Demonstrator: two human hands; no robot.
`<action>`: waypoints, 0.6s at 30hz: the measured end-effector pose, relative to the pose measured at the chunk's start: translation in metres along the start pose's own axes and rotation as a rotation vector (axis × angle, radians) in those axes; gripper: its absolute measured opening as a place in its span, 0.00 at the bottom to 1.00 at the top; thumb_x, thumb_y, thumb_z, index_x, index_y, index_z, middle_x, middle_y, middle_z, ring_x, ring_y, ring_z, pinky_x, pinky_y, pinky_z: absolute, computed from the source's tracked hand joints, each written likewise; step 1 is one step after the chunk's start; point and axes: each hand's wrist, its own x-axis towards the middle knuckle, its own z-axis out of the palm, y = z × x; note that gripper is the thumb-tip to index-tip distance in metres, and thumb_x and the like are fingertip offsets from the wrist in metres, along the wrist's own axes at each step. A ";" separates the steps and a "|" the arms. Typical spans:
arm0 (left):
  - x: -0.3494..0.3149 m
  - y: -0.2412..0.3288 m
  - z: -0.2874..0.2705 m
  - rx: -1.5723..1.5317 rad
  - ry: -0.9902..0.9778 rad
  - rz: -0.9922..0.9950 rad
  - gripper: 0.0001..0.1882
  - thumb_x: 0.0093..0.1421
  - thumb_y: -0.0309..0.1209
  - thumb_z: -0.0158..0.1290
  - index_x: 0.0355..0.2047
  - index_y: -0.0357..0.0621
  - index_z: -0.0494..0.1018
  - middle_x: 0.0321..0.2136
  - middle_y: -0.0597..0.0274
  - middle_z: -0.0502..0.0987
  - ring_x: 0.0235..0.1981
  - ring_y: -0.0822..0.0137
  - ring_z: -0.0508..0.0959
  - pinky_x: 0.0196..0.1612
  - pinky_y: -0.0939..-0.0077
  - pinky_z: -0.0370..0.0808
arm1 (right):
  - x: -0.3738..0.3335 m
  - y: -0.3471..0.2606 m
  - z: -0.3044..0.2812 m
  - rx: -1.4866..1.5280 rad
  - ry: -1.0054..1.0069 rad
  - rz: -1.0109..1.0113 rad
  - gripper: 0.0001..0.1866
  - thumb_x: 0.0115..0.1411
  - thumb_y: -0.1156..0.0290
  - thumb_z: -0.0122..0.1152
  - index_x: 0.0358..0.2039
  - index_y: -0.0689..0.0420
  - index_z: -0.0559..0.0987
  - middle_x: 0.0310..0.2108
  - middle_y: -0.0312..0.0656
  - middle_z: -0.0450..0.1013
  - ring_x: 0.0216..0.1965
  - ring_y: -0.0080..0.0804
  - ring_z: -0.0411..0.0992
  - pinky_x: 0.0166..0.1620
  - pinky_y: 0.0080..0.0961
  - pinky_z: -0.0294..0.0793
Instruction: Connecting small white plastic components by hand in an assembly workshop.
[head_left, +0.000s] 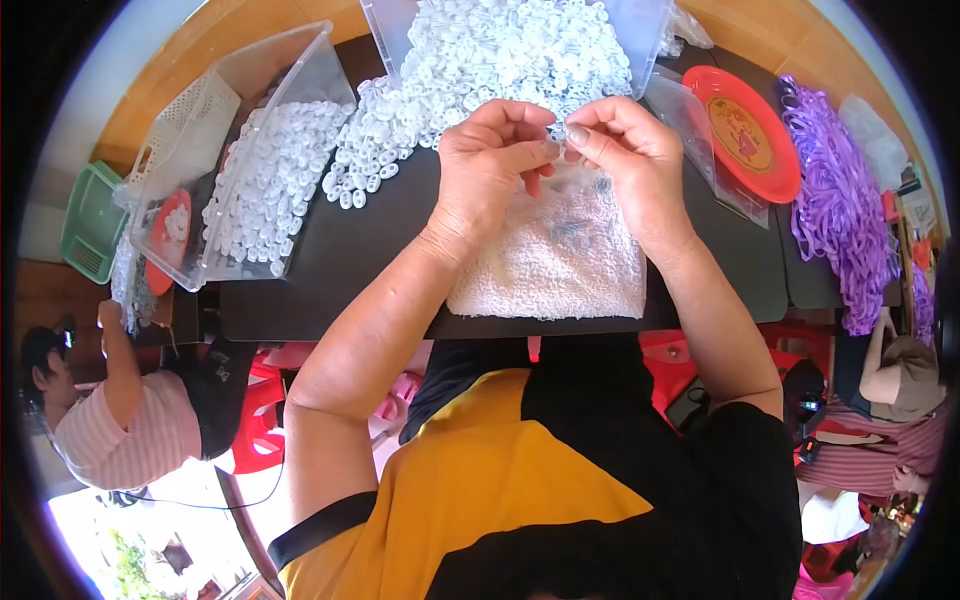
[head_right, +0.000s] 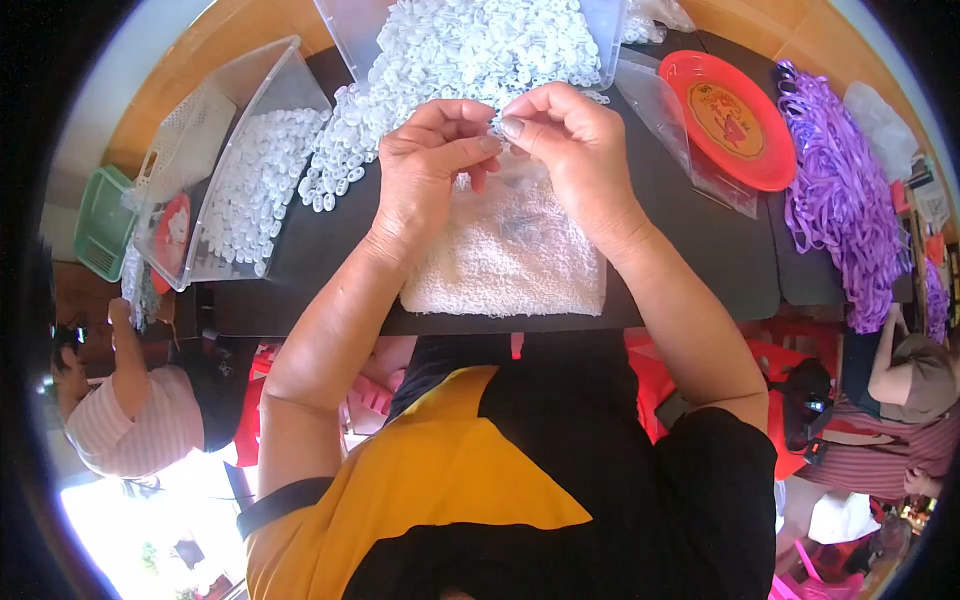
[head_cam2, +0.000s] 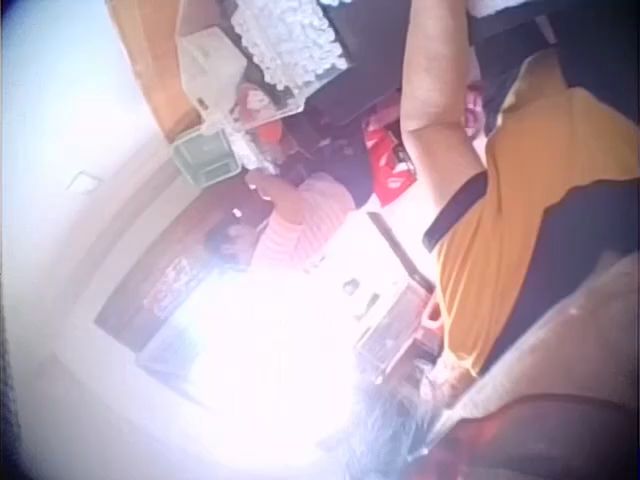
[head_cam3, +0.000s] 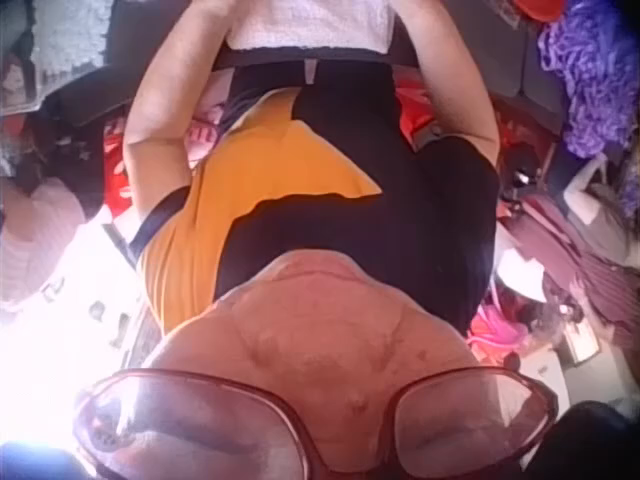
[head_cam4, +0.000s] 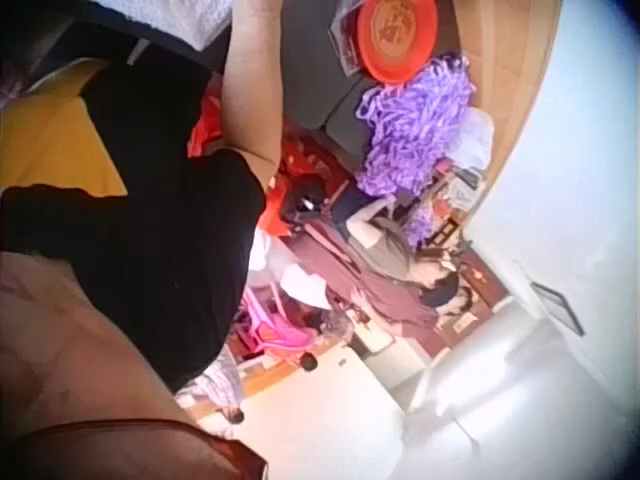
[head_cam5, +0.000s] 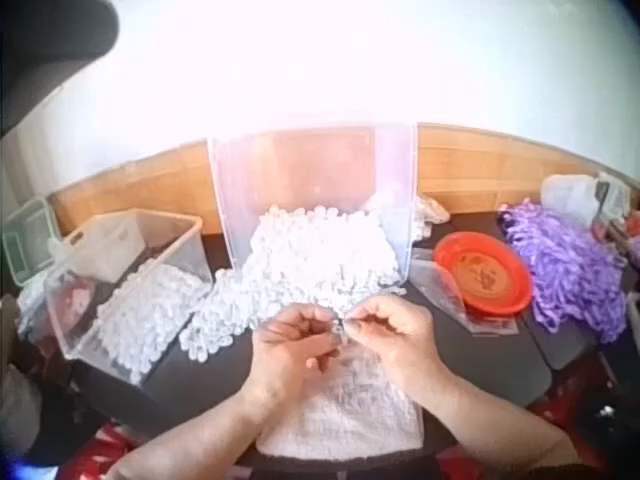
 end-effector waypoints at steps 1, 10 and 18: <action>-0.001 -0.001 0.001 0.014 -0.007 0.016 0.13 0.54 0.16 0.56 0.41 0.34 0.73 0.29 0.58 0.77 0.26 0.70 0.77 0.23 0.81 0.72 | 0.000 -0.001 0.000 0.023 -0.007 0.019 0.02 0.59 0.79 0.59 0.33 0.62 0.77 0.31 0.36 0.76 0.34 0.19 0.73 0.39 0.18 0.74; -0.004 -0.003 0.004 0.043 -0.020 0.099 0.12 0.54 0.16 0.56 0.40 0.34 0.73 0.29 0.59 0.78 0.26 0.73 0.77 0.22 0.82 0.71 | 0.001 0.001 0.004 0.119 -0.032 0.046 0.01 0.58 0.80 0.58 0.32 0.63 0.77 0.29 0.35 0.75 0.32 0.17 0.72 0.37 0.16 0.73; -0.005 -0.009 0.001 0.261 0.015 0.142 0.10 0.53 0.18 0.59 0.36 0.38 0.75 0.27 0.66 0.76 0.24 0.77 0.74 0.24 0.85 0.71 | 0.003 0.003 -0.003 0.169 0.024 0.063 0.02 0.57 0.79 0.60 0.32 0.61 0.78 0.28 0.35 0.75 0.29 0.17 0.71 0.35 0.16 0.70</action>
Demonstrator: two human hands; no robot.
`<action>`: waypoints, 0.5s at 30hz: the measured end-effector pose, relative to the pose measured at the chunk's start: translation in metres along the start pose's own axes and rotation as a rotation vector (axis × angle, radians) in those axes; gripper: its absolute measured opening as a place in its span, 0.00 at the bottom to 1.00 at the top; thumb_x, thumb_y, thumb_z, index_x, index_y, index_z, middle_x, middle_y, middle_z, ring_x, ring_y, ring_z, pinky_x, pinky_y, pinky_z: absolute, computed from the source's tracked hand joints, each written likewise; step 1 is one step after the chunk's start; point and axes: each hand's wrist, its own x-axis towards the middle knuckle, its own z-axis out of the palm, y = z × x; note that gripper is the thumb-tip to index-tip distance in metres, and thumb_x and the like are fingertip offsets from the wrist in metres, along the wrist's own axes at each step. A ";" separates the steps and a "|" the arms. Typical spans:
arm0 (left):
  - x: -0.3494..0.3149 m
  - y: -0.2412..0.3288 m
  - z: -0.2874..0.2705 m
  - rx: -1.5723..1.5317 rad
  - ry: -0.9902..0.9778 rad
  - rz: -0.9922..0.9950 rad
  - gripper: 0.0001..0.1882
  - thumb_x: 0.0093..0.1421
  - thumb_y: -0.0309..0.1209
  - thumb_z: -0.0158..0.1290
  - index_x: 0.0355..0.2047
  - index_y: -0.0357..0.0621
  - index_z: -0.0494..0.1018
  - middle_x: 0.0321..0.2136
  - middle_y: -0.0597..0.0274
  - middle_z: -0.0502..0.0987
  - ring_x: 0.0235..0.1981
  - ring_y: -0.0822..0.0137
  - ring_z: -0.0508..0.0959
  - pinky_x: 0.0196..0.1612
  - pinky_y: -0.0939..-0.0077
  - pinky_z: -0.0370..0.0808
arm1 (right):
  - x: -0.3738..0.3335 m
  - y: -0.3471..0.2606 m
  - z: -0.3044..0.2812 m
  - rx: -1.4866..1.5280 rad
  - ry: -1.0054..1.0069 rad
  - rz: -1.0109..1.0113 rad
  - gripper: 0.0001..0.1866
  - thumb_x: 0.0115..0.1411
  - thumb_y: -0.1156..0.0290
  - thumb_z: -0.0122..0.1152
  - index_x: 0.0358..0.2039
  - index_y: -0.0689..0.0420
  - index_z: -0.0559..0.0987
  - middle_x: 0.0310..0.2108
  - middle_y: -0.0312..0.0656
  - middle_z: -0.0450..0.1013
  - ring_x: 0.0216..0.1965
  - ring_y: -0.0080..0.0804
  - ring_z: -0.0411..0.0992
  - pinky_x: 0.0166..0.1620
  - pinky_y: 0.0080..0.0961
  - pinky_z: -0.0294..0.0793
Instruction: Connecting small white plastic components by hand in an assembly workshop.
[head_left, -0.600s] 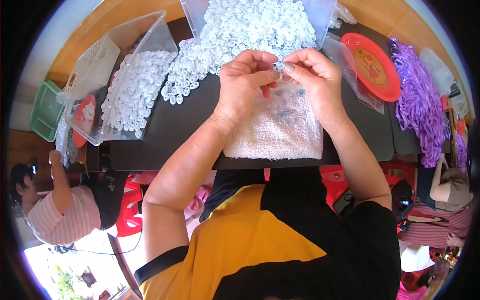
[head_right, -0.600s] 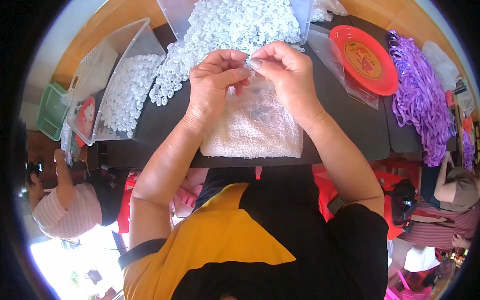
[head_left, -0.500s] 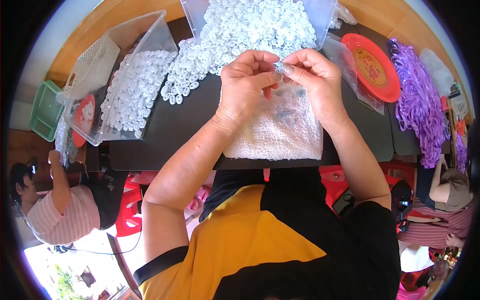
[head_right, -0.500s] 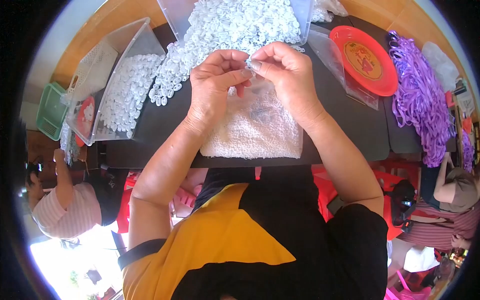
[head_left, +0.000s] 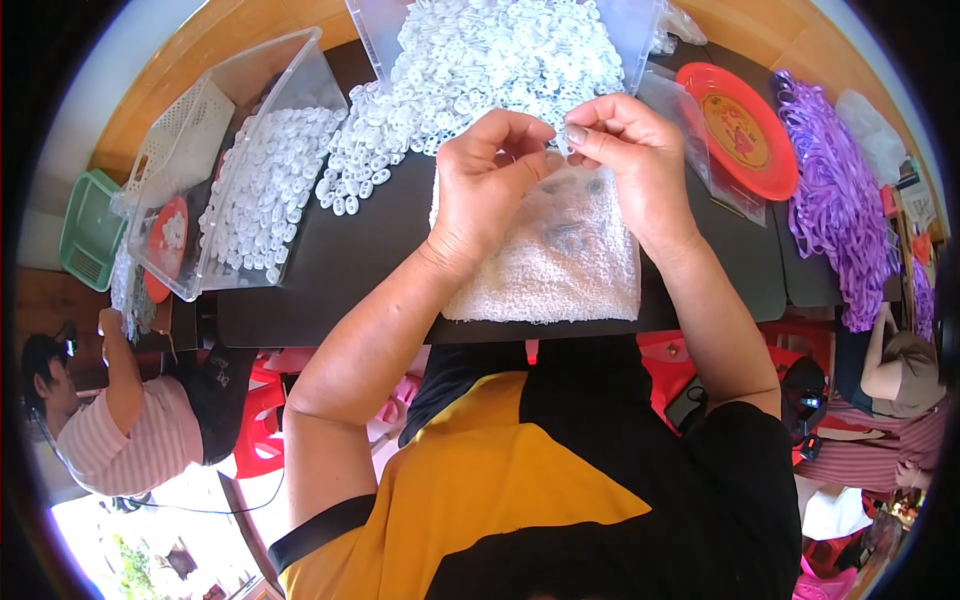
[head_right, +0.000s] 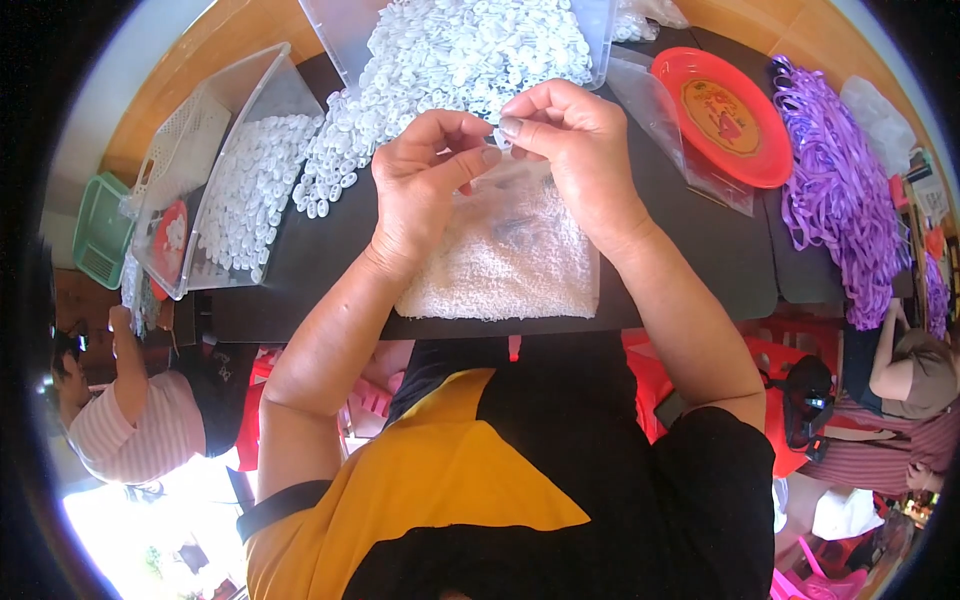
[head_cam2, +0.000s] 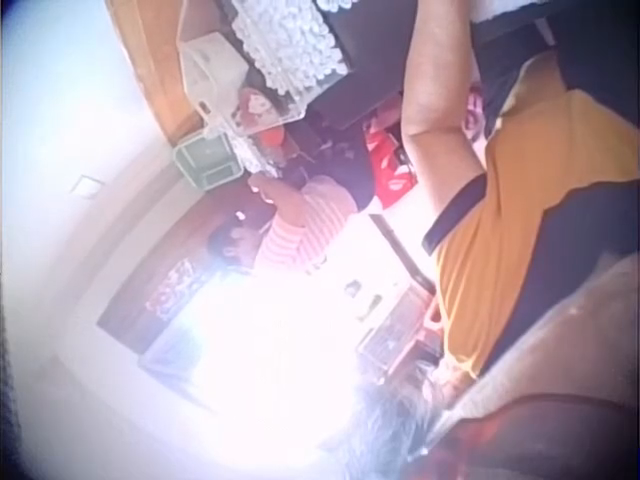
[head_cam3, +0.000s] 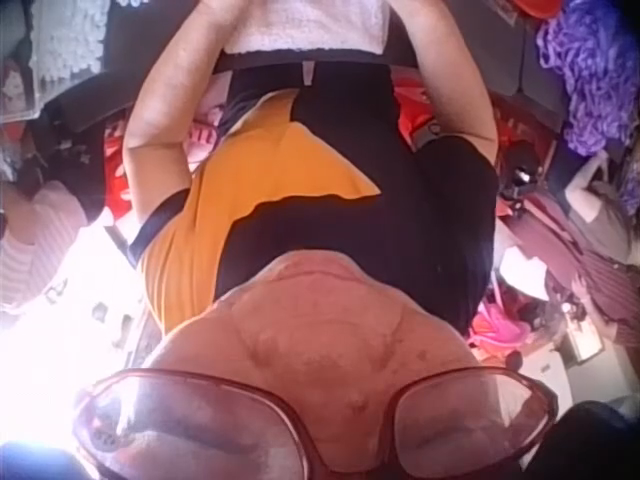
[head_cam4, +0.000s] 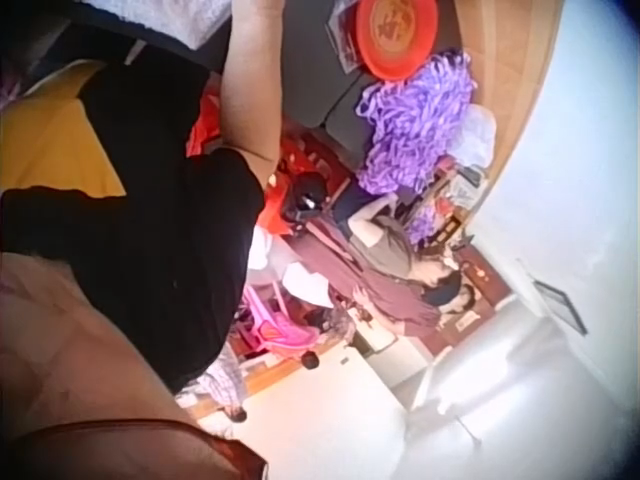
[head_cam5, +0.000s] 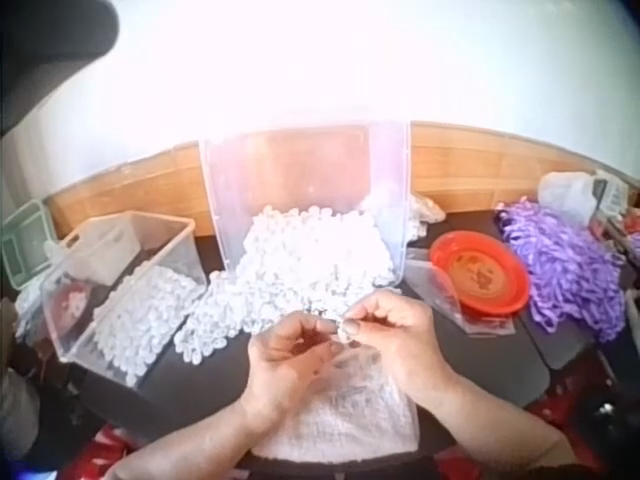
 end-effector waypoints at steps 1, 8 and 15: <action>-0.001 -0.002 0.000 0.052 -0.005 0.097 0.10 0.52 0.19 0.60 0.35 0.38 0.75 0.26 0.67 0.76 0.25 0.77 0.73 0.25 0.84 0.72 | 0.000 0.000 -0.001 -0.003 -0.006 0.012 0.03 0.57 0.78 0.60 0.33 0.61 0.78 0.28 0.35 0.76 0.29 0.18 0.72 0.35 0.16 0.69; -0.003 0.003 0.001 0.468 0.010 0.518 0.12 0.50 0.18 0.61 0.35 0.41 0.75 0.25 0.66 0.73 0.25 0.77 0.73 0.28 0.84 0.70 | -0.003 -0.006 -0.001 0.005 -0.024 0.068 0.05 0.57 0.77 0.59 0.34 0.61 0.79 0.29 0.35 0.76 0.29 0.19 0.72 0.33 0.15 0.67; 0.000 -0.005 0.000 0.532 0.035 0.625 0.11 0.50 0.18 0.61 0.34 0.40 0.74 0.25 0.64 0.73 0.25 0.74 0.74 0.28 0.81 0.71 | -0.004 -0.006 0.001 -0.006 -0.025 0.066 0.05 0.57 0.77 0.59 0.34 0.61 0.79 0.27 0.36 0.76 0.27 0.20 0.73 0.32 0.16 0.67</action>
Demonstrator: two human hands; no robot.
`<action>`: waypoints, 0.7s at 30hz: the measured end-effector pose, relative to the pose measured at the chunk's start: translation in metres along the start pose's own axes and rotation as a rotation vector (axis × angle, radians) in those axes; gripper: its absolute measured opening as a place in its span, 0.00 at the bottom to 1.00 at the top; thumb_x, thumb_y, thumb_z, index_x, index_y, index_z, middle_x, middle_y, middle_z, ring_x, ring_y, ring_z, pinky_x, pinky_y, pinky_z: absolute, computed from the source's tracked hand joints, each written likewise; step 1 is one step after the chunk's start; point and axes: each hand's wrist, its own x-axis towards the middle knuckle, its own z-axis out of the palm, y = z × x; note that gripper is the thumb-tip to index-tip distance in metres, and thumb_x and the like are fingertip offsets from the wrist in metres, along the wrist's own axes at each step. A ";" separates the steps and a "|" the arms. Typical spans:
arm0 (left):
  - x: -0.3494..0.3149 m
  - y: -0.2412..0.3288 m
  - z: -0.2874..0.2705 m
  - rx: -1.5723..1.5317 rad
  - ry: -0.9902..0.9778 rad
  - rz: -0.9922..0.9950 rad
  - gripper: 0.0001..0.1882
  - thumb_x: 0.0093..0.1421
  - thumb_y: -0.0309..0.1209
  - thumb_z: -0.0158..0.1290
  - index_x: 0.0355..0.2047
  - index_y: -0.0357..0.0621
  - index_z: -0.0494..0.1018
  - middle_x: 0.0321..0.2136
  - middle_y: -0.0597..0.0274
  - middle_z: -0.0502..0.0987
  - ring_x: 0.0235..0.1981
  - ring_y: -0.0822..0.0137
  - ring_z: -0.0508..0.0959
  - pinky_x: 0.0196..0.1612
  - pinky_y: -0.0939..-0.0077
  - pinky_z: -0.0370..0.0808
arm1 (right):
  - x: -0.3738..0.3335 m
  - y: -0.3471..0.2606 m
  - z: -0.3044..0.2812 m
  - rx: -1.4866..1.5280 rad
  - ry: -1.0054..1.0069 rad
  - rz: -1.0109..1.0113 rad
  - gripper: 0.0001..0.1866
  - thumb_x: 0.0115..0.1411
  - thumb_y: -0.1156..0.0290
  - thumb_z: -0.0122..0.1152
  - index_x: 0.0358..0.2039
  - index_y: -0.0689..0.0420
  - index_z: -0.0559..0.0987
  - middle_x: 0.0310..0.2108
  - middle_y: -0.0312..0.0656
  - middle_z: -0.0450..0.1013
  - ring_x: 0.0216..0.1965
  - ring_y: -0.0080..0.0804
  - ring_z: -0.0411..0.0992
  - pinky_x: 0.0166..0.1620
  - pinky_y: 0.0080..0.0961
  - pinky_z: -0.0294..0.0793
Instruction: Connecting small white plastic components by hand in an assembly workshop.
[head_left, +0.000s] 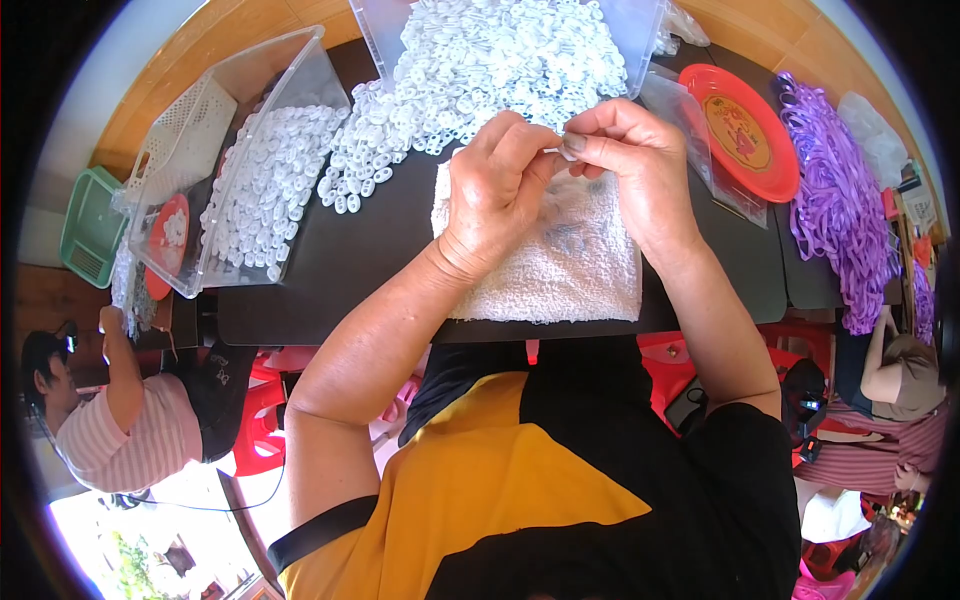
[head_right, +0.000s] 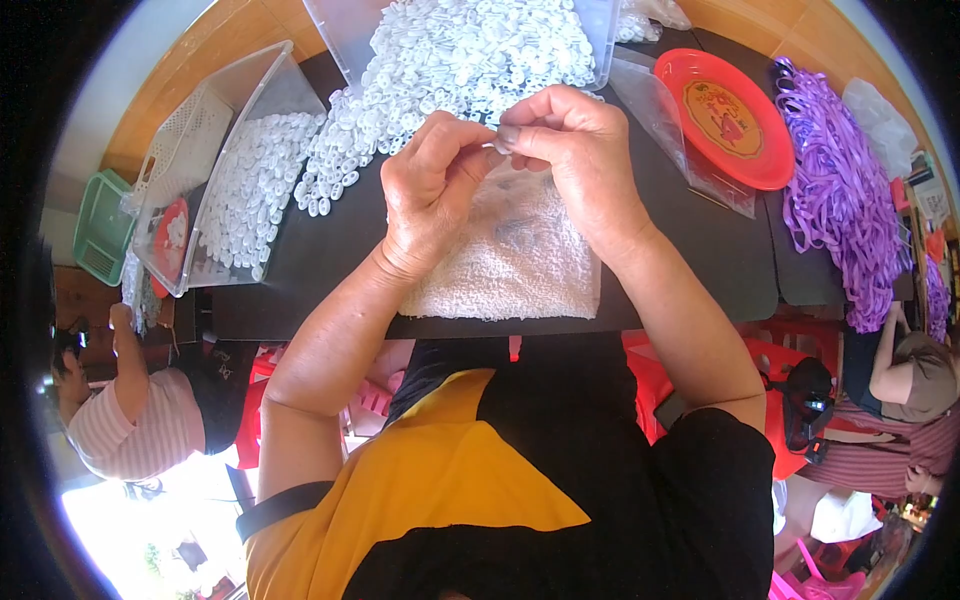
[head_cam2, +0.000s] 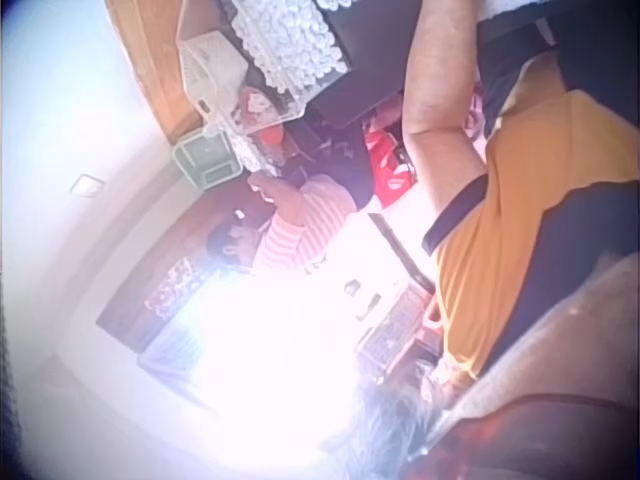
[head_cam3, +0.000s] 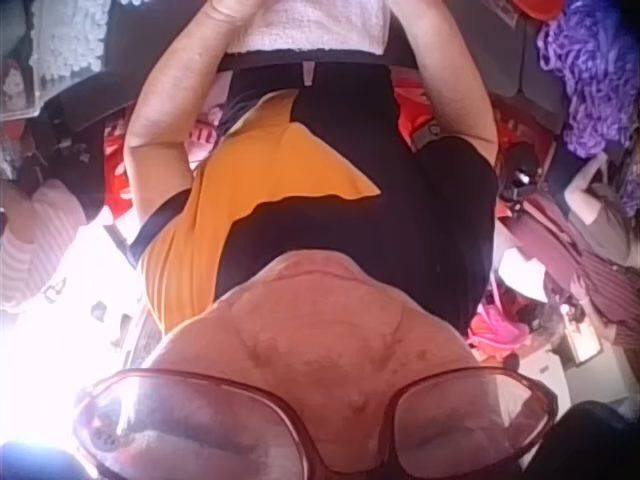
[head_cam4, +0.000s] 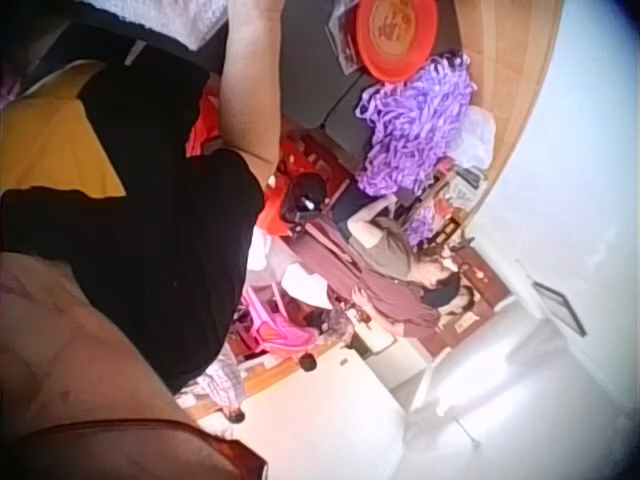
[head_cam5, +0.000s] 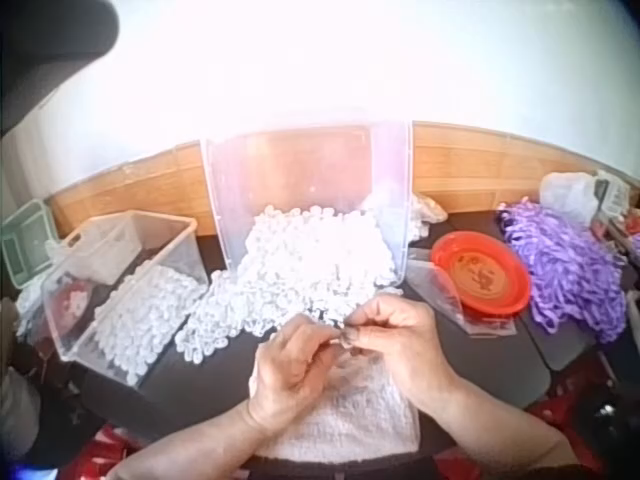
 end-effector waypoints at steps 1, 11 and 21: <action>0.000 -0.001 0.000 -0.001 0.008 0.018 0.11 0.49 0.18 0.61 0.34 0.40 0.74 0.25 0.63 0.73 0.25 0.73 0.74 0.28 0.80 0.71 | 0.000 0.000 0.000 -0.011 0.007 -0.007 0.05 0.57 0.77 0.59 0.34 0.61 0.79 0.27 0.36 0.76 0.26 0.20 0.73 0.32 0.16 0.67; 0.002 0.004 0.001 0.159 0.036 0.209 0.10 0.47 0.19 0.60 0.30 0.41 0.71 0.23 0.58 0.71 0.24 0.58 0.75 0.25 0.69 0.71 | -0.001 -0.003 0.001 -0.002 0.020 0.047 0.04 0.57 0.77 0.58 0.33 0.61 0.79 0.28 0.36 0.76 0.27 0.21 0.73 0.32 0.16 0.67; 0.007 0.011 -0.003 -0.687 -0.084 -0.772 0.04 0.61 0.26 0.55 0.32 0.37 0.74 0.22 0.65 0.75 0.21 0.77 0.72 0.24 0.84 0.66 | -0.002 0.002 0.008 -0.045 0.052 -0.094 0.03 0.56 0.80 0.60 0.32 0.62 0.77 0.30 0.36 0.76 0.32 0.17 0.72 0.36 0.16 0.71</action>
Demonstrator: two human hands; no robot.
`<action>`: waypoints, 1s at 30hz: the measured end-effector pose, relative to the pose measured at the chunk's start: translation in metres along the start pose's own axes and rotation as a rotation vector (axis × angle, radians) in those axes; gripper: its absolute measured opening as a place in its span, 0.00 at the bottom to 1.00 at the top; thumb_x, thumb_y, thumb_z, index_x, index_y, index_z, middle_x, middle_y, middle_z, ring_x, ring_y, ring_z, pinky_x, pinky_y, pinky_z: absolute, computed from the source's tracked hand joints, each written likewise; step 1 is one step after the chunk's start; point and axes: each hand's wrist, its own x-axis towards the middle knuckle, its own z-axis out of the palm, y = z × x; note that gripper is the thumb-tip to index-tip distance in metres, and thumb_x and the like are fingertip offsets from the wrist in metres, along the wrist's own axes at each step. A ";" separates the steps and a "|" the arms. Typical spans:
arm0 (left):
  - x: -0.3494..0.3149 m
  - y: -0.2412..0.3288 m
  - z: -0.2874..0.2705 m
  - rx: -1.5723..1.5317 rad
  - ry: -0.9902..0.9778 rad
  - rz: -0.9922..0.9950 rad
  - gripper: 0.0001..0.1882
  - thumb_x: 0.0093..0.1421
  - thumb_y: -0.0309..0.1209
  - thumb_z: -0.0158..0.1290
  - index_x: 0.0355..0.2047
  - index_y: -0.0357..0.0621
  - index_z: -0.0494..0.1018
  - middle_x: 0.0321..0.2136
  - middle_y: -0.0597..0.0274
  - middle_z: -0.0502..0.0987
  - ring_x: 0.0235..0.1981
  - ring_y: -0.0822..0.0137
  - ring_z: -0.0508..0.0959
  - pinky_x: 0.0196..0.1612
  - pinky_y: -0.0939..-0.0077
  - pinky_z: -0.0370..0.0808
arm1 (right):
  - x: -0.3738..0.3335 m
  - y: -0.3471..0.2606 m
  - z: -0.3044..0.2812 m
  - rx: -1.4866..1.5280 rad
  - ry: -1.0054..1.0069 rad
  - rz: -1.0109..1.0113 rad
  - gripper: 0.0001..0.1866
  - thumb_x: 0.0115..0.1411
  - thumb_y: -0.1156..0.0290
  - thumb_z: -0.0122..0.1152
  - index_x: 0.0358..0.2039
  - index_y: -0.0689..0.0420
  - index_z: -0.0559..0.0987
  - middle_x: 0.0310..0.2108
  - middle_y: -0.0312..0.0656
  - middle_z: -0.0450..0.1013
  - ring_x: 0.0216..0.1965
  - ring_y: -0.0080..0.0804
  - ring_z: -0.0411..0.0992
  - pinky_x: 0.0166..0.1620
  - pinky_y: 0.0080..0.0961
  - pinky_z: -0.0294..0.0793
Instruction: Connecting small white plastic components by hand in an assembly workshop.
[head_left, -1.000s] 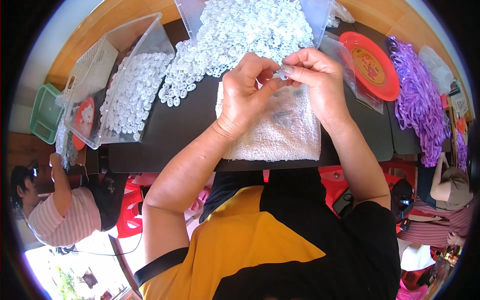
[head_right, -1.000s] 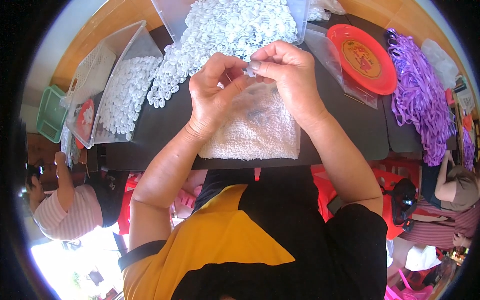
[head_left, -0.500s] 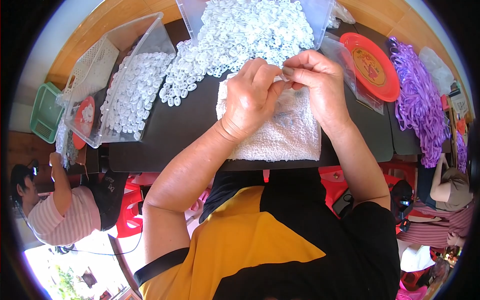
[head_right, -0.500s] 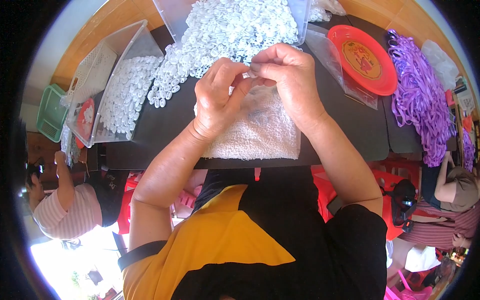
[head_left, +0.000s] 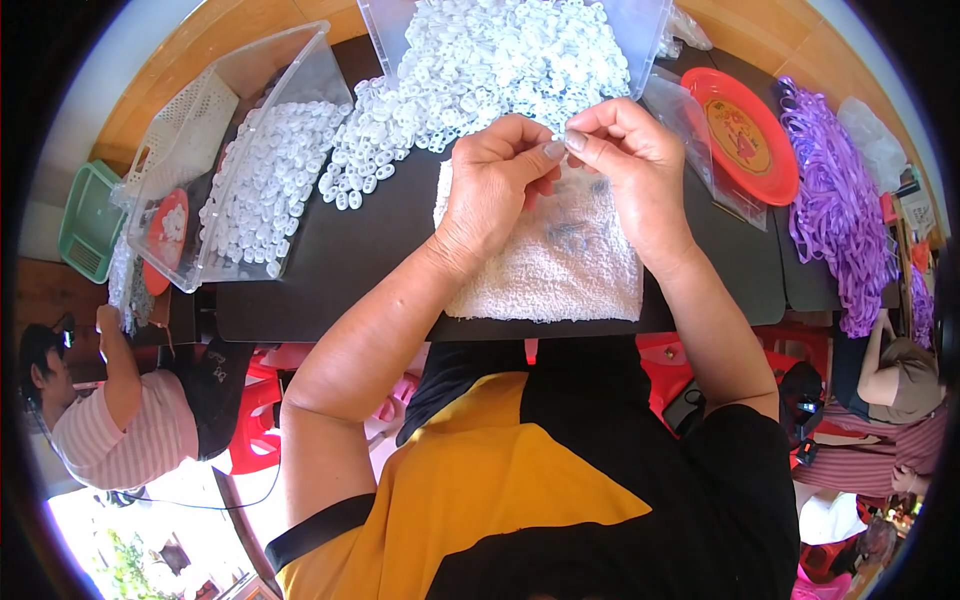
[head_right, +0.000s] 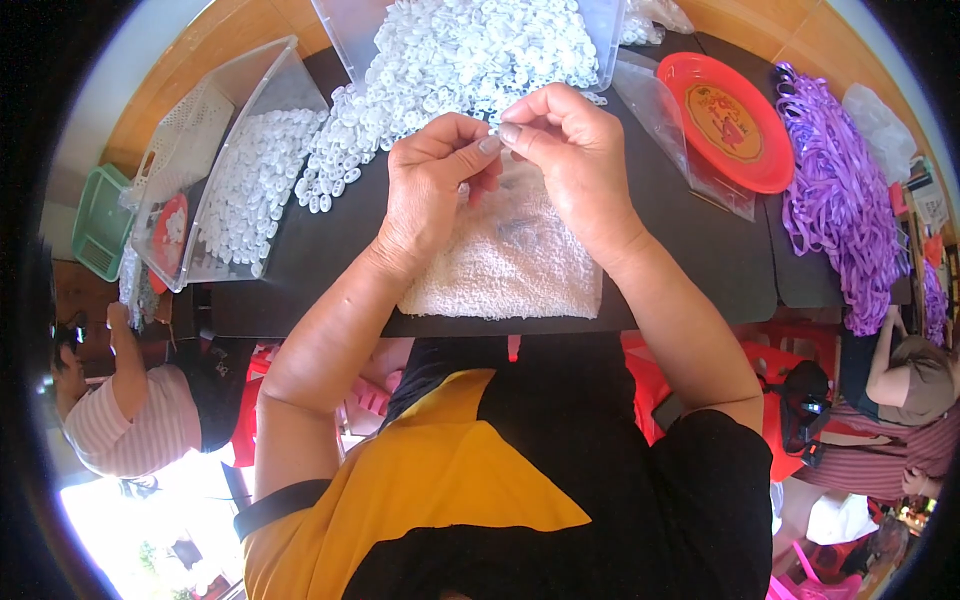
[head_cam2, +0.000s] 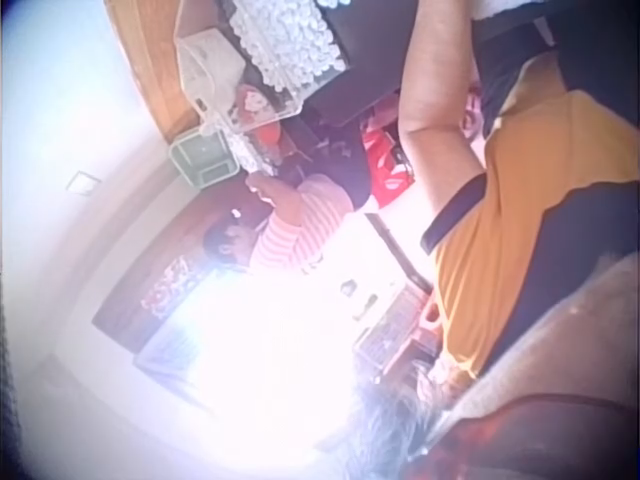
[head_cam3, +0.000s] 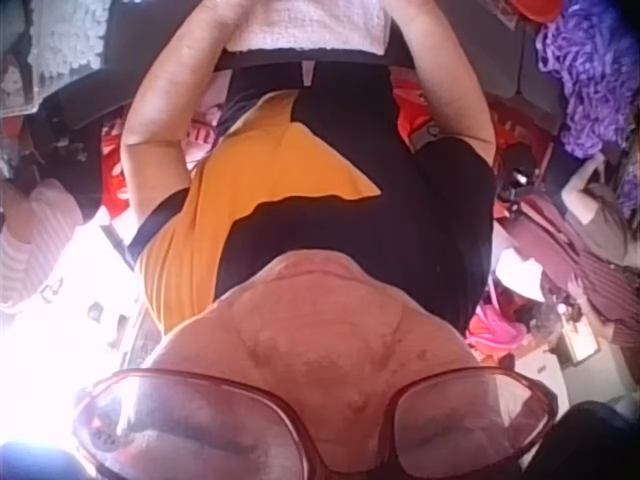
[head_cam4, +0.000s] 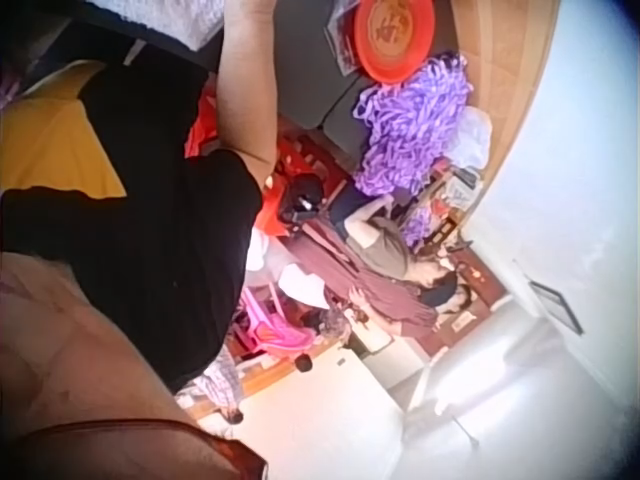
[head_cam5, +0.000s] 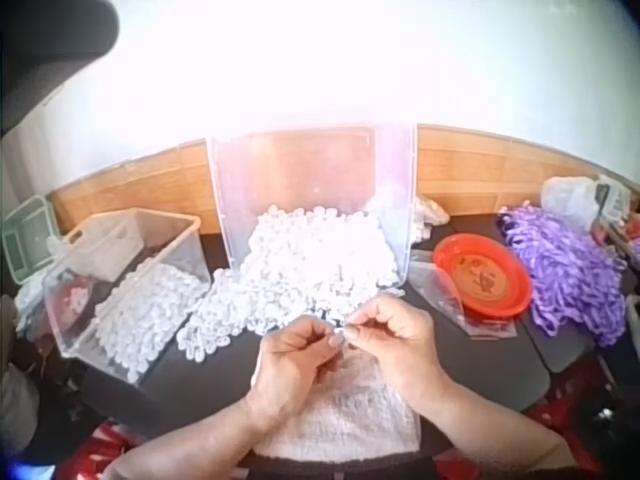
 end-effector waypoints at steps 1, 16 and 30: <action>0.000 0.001 0.000 0.003 -0.016 -0.009 0.05 0.61 0.27 0.54 0.32 0.37 0.74 0.22 0.64 0.75 0.21 0.77 0.72 0.24 0.84 0.67 | 0.000 0.000 0.000 0.005 -0.001 -0.009 0.03 0.56 0.81 0.60 0.32 0.62 0.77 0.30 0.36 0.75 0.32 0.17 0.72 0.36 0.16 0.72; 0.005 0.004 -0.009 -0.185 -0.022 -0.189 0.06 0.62 0.29 0.53 0.33 0.38 0.74 0.22 0.63 0.75 0.20 0.73 0.73 0.22 0.81 0.67 | 0.001 0.003 -0.002 -0.029 -0.036 0.011 0.05 0.59 0.76 0.59 0.35 0.62 0.78 0.29 0.35 0.75 0.30 0.19 0.72 0.35 0.15 0.67; 0.002 0.003 -0.007 -0.066 0.006 -0.098 0.04 0.59 0.26 0.57 0.29 0.37 0.75 0.19 0.65 0.74 0.17 0.77 0.70 0.20 0.84 0.65 | 0.000 0.006 -0.001 -0.088 -0.041 0.010 0.04 0.58 0.77 0.61 0.34 0.62 0.78 0.27 0.33 0.74 0.30 0.16 0.70 0.34 0.14 0.68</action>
